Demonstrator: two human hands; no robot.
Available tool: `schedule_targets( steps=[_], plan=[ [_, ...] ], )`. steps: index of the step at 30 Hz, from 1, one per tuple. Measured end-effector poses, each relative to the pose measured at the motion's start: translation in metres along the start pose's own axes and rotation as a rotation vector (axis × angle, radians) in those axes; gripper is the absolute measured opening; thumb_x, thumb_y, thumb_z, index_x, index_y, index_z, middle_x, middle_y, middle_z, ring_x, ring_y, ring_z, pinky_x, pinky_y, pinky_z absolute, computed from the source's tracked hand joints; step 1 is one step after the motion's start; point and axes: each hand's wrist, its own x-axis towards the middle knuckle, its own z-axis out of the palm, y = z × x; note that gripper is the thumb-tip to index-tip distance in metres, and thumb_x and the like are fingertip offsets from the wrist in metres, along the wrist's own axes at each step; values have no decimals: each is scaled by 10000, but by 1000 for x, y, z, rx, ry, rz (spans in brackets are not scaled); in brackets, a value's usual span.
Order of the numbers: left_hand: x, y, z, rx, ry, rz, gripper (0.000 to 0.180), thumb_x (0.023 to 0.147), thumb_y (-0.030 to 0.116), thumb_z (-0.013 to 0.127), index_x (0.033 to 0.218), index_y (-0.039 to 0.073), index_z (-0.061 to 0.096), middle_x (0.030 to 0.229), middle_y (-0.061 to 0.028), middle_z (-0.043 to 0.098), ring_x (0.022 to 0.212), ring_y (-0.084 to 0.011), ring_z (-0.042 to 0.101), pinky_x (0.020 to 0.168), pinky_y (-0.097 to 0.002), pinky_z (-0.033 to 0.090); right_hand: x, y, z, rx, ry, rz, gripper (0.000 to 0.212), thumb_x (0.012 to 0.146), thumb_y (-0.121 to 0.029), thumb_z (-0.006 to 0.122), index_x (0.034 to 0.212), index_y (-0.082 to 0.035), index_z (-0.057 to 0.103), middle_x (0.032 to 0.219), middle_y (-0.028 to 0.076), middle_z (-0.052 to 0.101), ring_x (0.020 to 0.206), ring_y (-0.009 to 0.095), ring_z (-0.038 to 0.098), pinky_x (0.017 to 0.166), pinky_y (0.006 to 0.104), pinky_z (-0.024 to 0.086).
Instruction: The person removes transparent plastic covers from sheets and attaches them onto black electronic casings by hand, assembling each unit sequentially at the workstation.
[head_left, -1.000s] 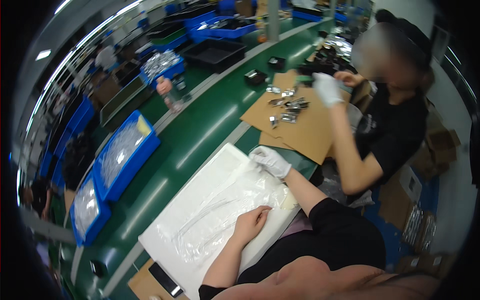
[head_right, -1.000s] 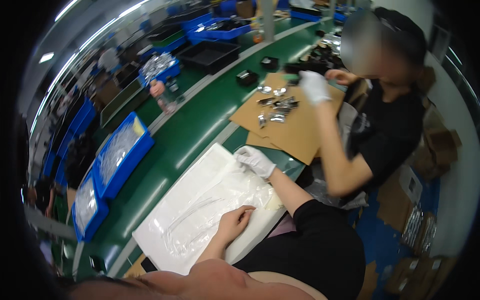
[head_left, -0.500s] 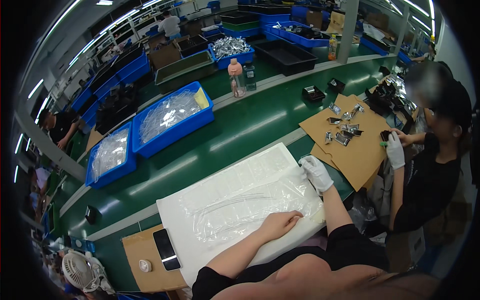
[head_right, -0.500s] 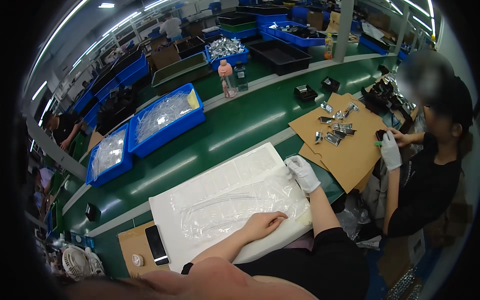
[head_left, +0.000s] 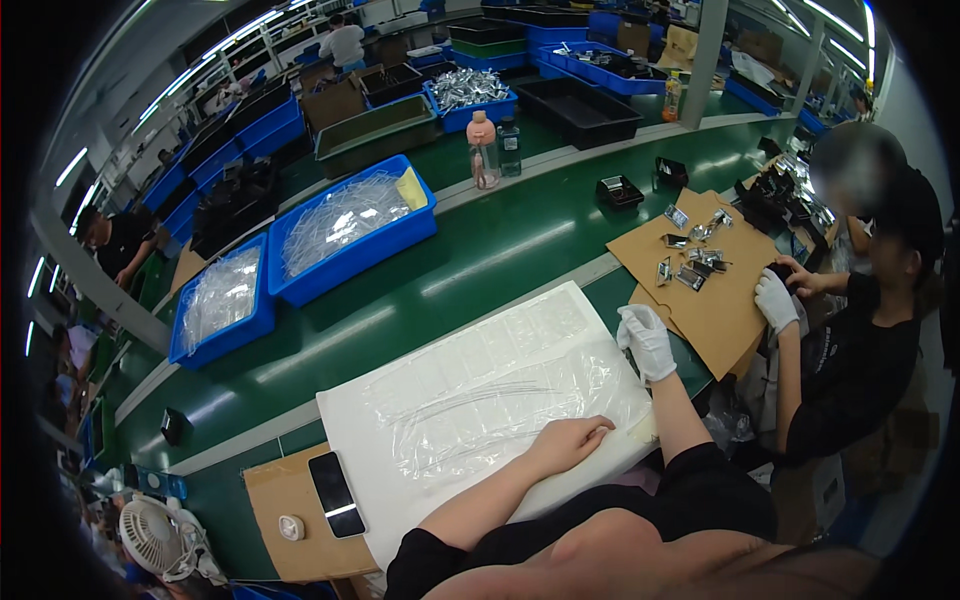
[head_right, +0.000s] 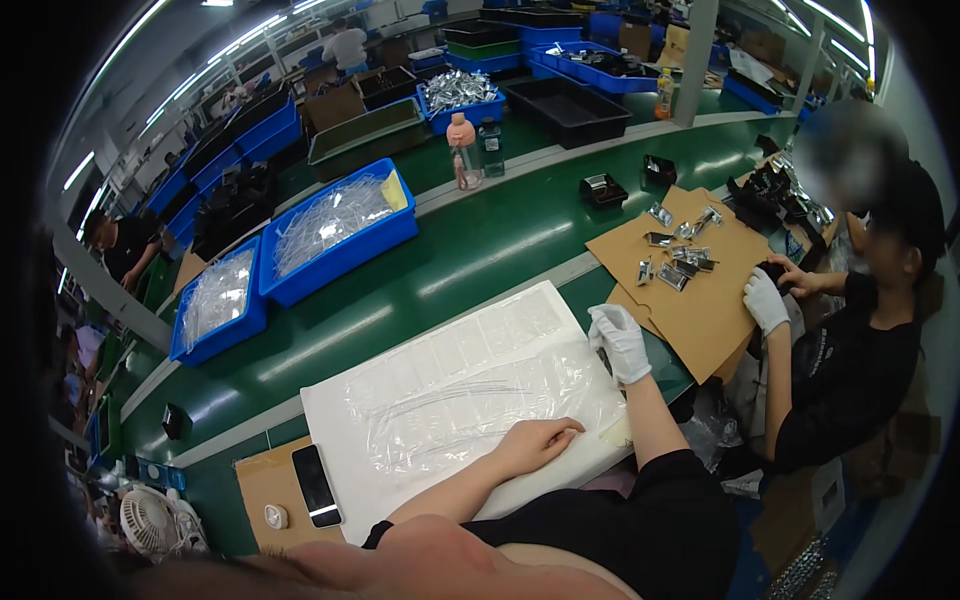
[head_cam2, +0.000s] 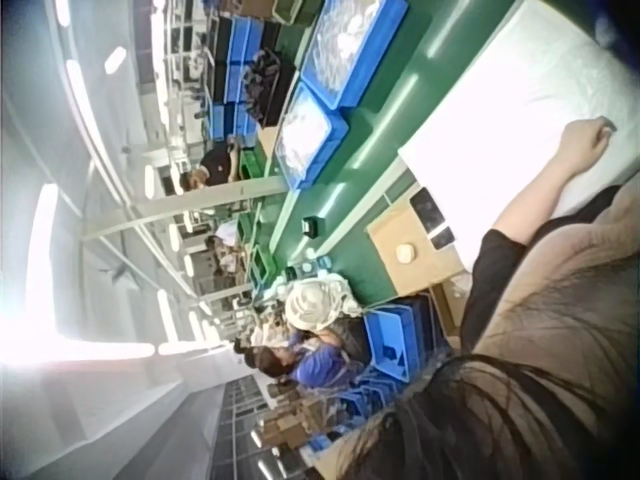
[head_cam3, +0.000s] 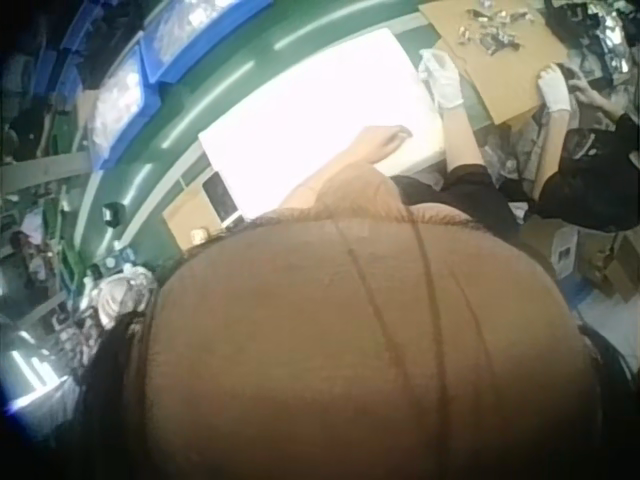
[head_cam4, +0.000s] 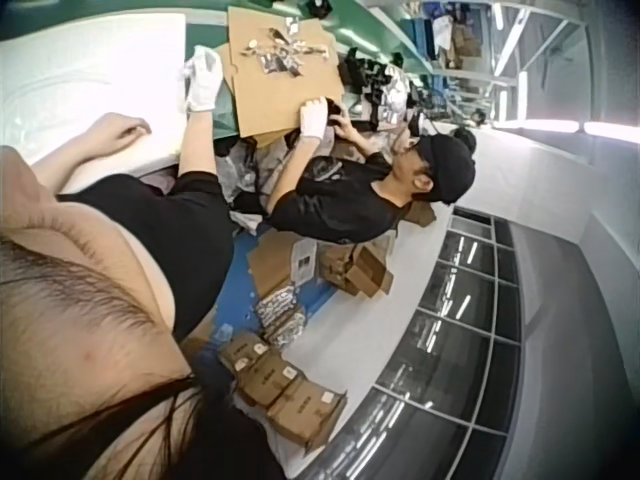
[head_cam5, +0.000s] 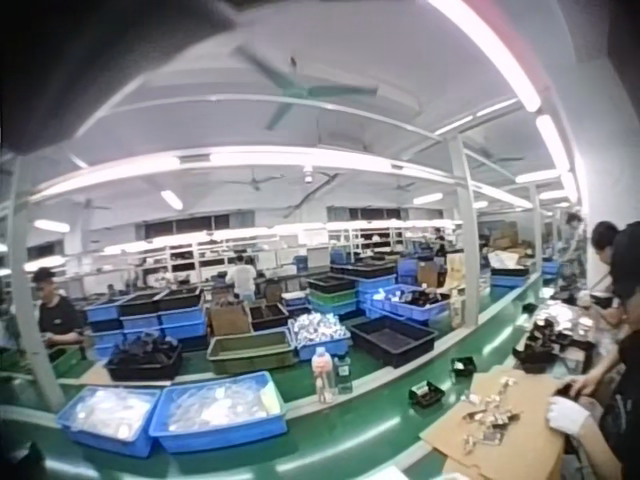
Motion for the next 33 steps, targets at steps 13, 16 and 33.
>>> schedule_targets(
  steps=[13,16,33],
  plan=[
    [7,-7,0,-36,22,9,257,1010,262,509,1181,166,676,766,-76,681,664,-291,635,653,-374,487,55,-96,45,-469,-235,-297,314,1082,-225,423,1106,4,637,936,80,645,788,166,599,777,279,496],
    [5,-27,18,-32,114,66,272,1005,277,493,1183,172,670,776,-78,687,681,-321,642,671,-409,496,103,-88,50,-705,-347,-314,291,1056,-196,442,1094,12,642,1005,85,651,894,210,602,853,300,482],
    [7,-68,25,-552,625,14,438,962,277,605,1342,119,456,1169,-139,558,830,-305,656,708,-400,517,199,-29,81,-1805,-329,-532,284,915,-67,640,1173,22,564,1055,192,599,938,399,627,855,435,514]
  ],
)
